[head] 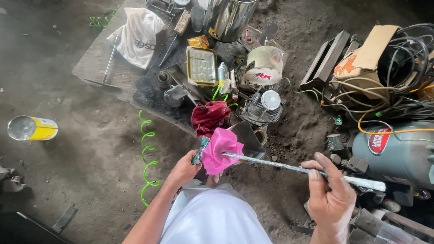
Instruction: Cleaning a paint spray gun using thinner and a rag at a workshop table.
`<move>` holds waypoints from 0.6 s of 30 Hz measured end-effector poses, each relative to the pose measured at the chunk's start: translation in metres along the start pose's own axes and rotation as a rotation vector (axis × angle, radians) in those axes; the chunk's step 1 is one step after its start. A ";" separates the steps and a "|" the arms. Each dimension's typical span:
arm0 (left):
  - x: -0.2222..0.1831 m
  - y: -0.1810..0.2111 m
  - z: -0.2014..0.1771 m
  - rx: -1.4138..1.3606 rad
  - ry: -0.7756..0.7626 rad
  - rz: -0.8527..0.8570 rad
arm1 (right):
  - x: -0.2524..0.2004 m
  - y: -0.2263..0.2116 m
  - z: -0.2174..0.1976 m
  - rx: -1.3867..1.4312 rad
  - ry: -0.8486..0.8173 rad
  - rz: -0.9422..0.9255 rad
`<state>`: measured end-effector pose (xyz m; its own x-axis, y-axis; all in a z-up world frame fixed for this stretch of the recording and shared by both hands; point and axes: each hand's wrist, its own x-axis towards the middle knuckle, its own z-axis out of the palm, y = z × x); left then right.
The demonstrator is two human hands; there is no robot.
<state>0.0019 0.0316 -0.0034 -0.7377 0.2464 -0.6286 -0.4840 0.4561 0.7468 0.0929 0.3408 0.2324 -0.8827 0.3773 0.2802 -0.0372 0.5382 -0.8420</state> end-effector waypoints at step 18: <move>-0.002 -0.019 -0.007 -0.114 0.058 -0.173 | 0.009 0.099 0.028 -0.267 0.090 0.074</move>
<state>0.0090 0.0160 -0.0149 -0.6629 0.1219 -0.7387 -0.6537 0.3869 0.6504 0.0683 0.3761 0.1383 -0.8327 0.4819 0.2728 0.1605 0.6816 -0.7139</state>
